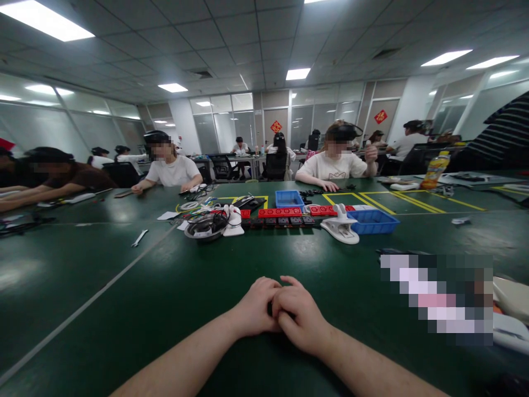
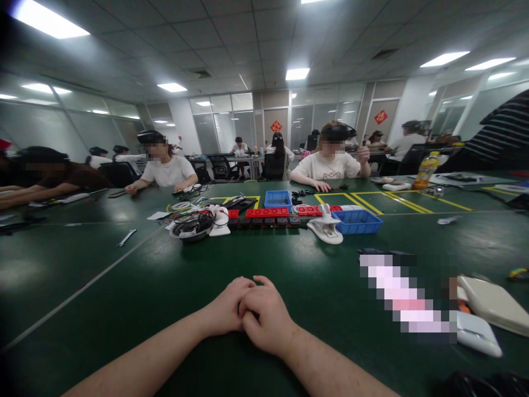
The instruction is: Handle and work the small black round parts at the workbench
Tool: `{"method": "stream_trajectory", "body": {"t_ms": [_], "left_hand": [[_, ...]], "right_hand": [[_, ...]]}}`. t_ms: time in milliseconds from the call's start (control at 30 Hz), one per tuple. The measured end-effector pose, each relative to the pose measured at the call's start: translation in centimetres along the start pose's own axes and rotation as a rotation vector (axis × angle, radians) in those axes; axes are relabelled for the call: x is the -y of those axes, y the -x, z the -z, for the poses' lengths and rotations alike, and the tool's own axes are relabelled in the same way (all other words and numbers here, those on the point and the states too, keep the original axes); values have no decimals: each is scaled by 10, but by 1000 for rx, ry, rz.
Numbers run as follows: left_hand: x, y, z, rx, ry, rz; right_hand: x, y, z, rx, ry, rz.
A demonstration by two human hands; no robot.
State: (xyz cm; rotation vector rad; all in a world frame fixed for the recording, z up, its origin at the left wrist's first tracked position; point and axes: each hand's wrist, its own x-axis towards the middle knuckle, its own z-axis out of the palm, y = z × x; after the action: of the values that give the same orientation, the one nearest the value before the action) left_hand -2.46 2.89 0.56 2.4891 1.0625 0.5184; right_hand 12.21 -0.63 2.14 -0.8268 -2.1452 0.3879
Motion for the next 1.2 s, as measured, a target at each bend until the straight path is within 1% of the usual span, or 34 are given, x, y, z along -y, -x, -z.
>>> {"method": "stream_trajectory", "body": {"t_ms": [100,200,267,333,400,467,567,667,767,933,1067,1200], "left_hand": [[1,1,-1,-3,-1,-19],[-1,2,-3,-43,-13,-24],[-5,3,-4,-85,-16,23],[-11,5,-5,-109,-24,98],[-16,5,-6,-125,-48,168],[-20,5,-8,-140,-79,205],[-20,4,-9,-149,-93,214],[-18,3,-8,-146,-74,213],[-16,3,-3,-125,-51,177],[-8,3,2,-43,20,53],[-2,3,1,-27,37,-17],[2,3,-2,2,7,-65]], "right_hand": [[-2,0,0,3,-16,17],[-4,0,2,-63,8,48],[-6,-1,3,-126,74,-4],[-9,-2,2,-153,159,-116],[-12,-3,0,-132,224,-228],[-13,-4,-2,-97,259,-298],[-13,-5,-4,-56,285,-348],[-11,-6,-3,-31,284,-364],[-11,-6,-1,-15,237,-319],[-9,-4,3,-16,99,-124],[-3,0,3,-6,5,17],[0,3,1,11,-12,79]]}}
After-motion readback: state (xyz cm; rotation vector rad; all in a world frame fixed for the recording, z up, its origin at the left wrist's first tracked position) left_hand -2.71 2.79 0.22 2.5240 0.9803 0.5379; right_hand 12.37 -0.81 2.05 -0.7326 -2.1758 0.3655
